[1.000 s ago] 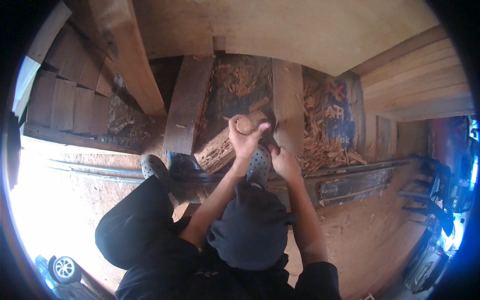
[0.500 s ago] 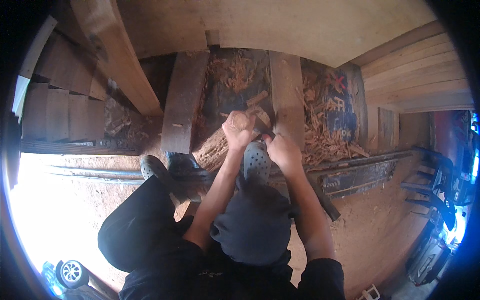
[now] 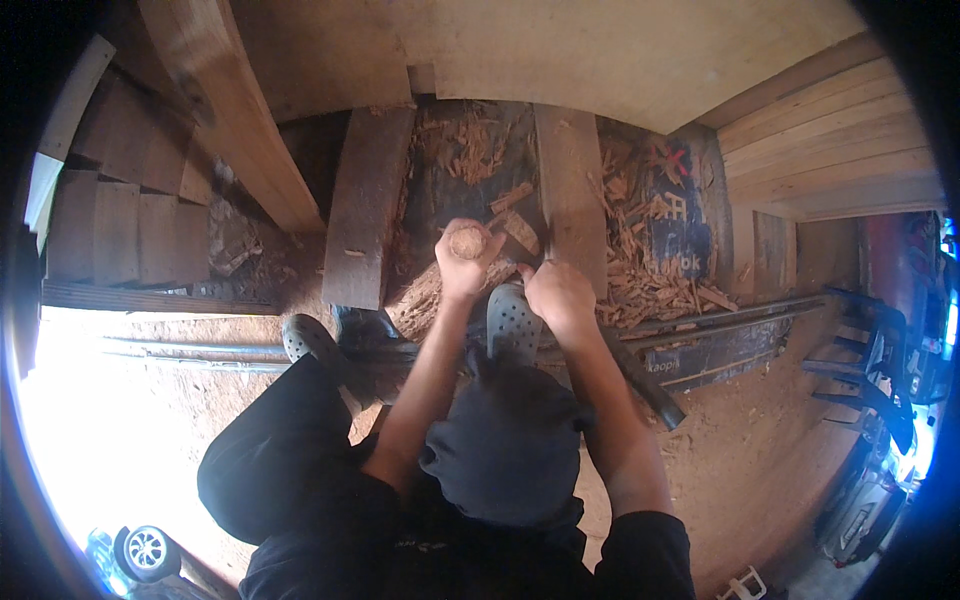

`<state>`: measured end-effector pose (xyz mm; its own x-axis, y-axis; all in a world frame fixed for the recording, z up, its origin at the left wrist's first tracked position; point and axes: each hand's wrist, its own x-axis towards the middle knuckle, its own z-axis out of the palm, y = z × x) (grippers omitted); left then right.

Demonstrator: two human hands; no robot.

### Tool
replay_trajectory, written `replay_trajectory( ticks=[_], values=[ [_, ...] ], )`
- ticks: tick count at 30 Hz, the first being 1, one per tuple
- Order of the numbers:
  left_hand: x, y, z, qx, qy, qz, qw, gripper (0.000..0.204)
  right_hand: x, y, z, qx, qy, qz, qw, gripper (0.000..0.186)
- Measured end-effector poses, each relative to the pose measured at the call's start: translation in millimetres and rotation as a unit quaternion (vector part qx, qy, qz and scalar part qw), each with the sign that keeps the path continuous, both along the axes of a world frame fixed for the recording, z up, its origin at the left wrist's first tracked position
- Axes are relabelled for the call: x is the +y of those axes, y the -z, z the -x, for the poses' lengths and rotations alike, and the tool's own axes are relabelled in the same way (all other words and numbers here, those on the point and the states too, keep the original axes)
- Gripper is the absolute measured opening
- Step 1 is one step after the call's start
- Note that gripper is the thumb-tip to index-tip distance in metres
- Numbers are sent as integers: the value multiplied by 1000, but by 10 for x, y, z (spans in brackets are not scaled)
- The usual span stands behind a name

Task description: The person sits on the floor and uses a chisel and mallet to carve a small block of wood held between their legs. They repeatedly strike the chisel to remove wood shavings and shape the block.

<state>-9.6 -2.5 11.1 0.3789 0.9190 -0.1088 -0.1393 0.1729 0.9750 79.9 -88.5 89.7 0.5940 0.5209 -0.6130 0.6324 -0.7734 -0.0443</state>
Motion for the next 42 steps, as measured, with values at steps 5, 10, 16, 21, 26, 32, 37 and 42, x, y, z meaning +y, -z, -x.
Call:
replay_trajectory(
  ticks=[5,10,16,21,26,32,37,42],
  values=[
    [-236,-26,-268,36,-224,-47,973,32,-86,70,26,-21,-3,-27,999,56],
    [-104,89,-140,77,-144,-99,982,24,-92,60,49,-6,2,-40,999,56],
    [-92,100,-121,65,-122,-82,987,21,-46,13,29,1,6,-19,1000,57],
    [-14,83,-37,39,-51,-58,996,21,-47,43,33,-6,9,-13,1000,58],
    [401,27,114,5,287,-62,956,22,-56,67,26,-3,14,-7,1000,56],
    [413,18,92,-60,306,44,949,23,-96,81,36,-21,6,-45,999,58],
    [-66,23,-88,30,6,-64,997,18,-153,115,49,-28,12,-50,998,56],
    [-62,-46,-152,84,-19,-92,992,20,-182,120,51,-20,20,-46,999,56]
  ],
)
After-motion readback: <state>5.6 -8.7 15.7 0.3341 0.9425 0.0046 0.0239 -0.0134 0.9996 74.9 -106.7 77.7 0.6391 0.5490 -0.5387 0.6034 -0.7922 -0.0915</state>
